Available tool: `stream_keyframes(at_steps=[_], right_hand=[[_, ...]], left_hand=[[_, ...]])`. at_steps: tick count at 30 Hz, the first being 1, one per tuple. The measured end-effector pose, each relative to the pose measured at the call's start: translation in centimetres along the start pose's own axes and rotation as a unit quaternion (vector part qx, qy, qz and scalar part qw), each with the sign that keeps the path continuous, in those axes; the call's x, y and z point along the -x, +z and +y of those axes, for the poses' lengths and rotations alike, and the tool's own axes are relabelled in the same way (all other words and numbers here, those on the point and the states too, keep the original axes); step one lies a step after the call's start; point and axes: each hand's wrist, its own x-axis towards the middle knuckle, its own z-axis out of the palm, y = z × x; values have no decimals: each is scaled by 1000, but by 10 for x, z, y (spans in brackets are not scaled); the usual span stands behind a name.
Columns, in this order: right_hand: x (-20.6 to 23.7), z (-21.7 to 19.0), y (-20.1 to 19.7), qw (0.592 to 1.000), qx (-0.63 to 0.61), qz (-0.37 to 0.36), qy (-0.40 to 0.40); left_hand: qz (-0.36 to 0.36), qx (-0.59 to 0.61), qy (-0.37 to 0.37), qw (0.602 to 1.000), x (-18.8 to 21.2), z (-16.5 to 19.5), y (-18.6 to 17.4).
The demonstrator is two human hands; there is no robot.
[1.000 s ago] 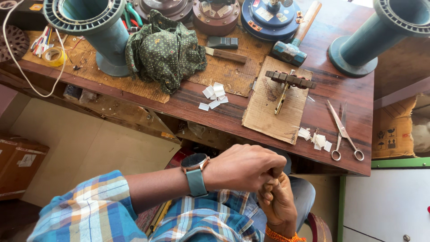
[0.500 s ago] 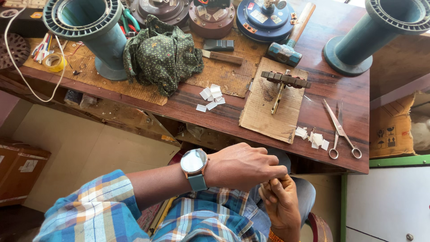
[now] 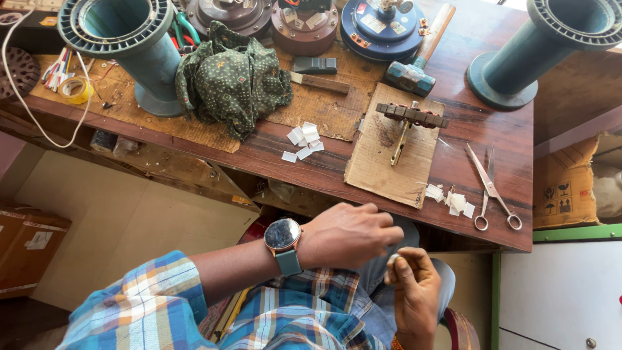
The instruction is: The person cuts small white rectangular pieces with scissors and places them into slots on a small circular electrical component mounted on a stand. The person repeats this process multiple times, handling the component and pieces by hand.
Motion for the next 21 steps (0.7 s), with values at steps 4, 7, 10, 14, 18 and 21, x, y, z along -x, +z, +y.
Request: stream_keyframes(at_steps=[4,7,10,14,18,21], right_hand=[[-3,-15,-9,991,87,74,-75],[-16,-27,-7,983,56,89,-149],[-53,-39,2,982,-30,83,-168],[-92,-39,19,982,-26,54,-178],[-105,-39,21,984,13,59,-165],[-112,-47,12,991,53,49,-115]], left_hand=[[28,-5,-14,999,0,-8,6],[-16,6,-18,1000,0,-8,12],[-66,36,17,997,0,-5,17],[-131,68,39,988,9,1,25],[-152,88,35,984,21,4,38],[-157,97,52,981,24,2,49]])
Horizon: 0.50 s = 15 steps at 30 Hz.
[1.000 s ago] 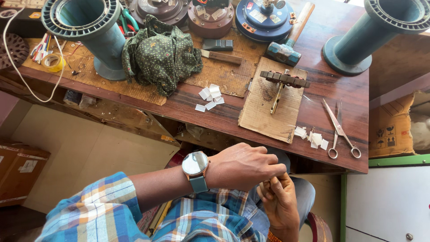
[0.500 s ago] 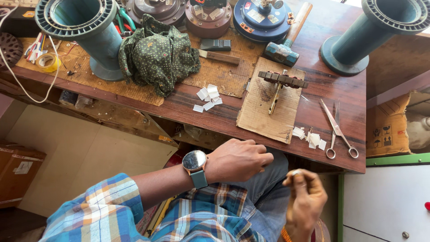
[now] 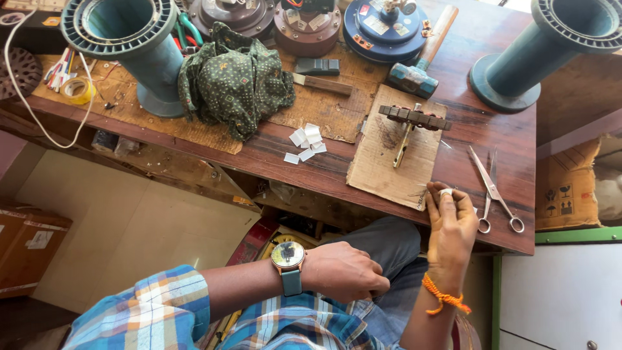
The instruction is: The person cuts small white rectangular pieces with scissors and places them into slots on a small circular electrical component mounted on a stand. The person repeats this process multiple times, handling the component and pieces by hand.
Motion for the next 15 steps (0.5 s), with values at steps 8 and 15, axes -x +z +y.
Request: stream_keyframes(at_steps=[8,15], right_hand=[[-38,-20,-1,998,38,-21,-36],[12,-49,-33,980,128,17,-150]], left_hand=[[4,-10,0,1000,-6,-7,9],[15,7,-8,1000,8,-12,12]])
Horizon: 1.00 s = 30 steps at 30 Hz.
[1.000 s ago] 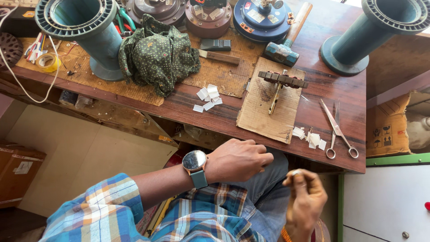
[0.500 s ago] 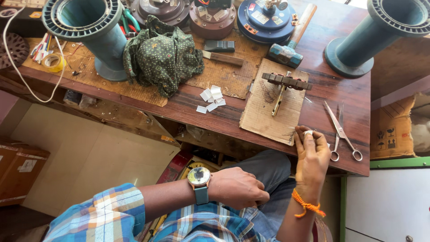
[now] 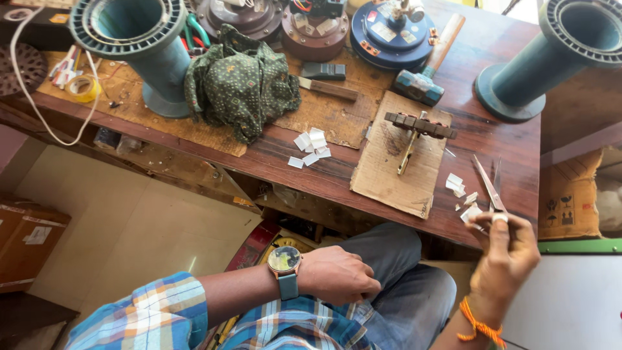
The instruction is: The person cuts small white rectangular pieces with scissors and places them into slots on a small circular electrical component mounted on a stand. The person repeats this process multiple times, handling the component and pieces by hand.
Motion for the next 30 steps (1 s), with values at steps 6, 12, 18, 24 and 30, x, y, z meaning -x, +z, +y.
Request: stream_keyframes(at_steps=[6,12,18,24,30], right_hand=[[-1,11,-35,976,206,-24,69],[-32,25,-25,951,279,-68,112],[-37,42,-11,967,194,-72,-146],[29,34,-50,989,-11,79,-127],[81,28,-74,982,-7,183,-49]], left_hand=[[-10,-4,16,1000,-11,-1,4],[-38,-17,-14,999,-15,-3,1],[-16,16,11,1000,-8,6,1],[207,-172,32,963,-17,-26,-64],[378,-116,14,918,-80,-112,-140]])
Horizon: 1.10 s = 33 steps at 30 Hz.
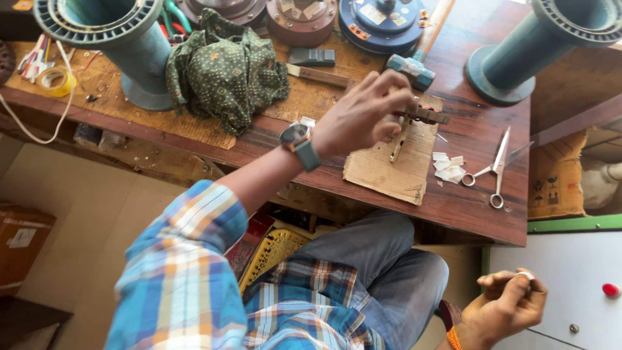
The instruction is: The person cuts small white rectangular pieces with scissors and places them into slots on a small circular electrical component mounted on a stand. The person repeats this process multiple times, handling the component and pieces by hand.
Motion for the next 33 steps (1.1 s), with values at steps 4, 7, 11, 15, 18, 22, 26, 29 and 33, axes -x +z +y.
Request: stream_keyframes(at_steps=[4,7,11,15,18,22,26,29,33], right_hand=[[20,2,-13,998,38,39,40],[31,3,-20,995,63,57,55],[36,-1,-24,992,85,80,46],[34,-12,-30,990,89,106,25],[33,-19,-33,991,81,108,11],[33,-22,-25,994,64,89,15],[36,-21,-5,997,42,57,18],[38,-25,11,997,70,-5,19],[16,-32,38,985,116,-116,60]], left_hand=[[10,-2,45,999,-21,-34,32],[27,53,52,997,-25,-48,55],[71,132,-1,989,-25,-53,79],[102,129,21,986,-19,-42,78],[93,166,22,981,-12,-30,65],[61,168,25,984,-1,-19,58],[65,182,-4,981,7,-20,71],[76,212,-90,970,8,-26,79],[119,239,-156,951,8,-33,78]])
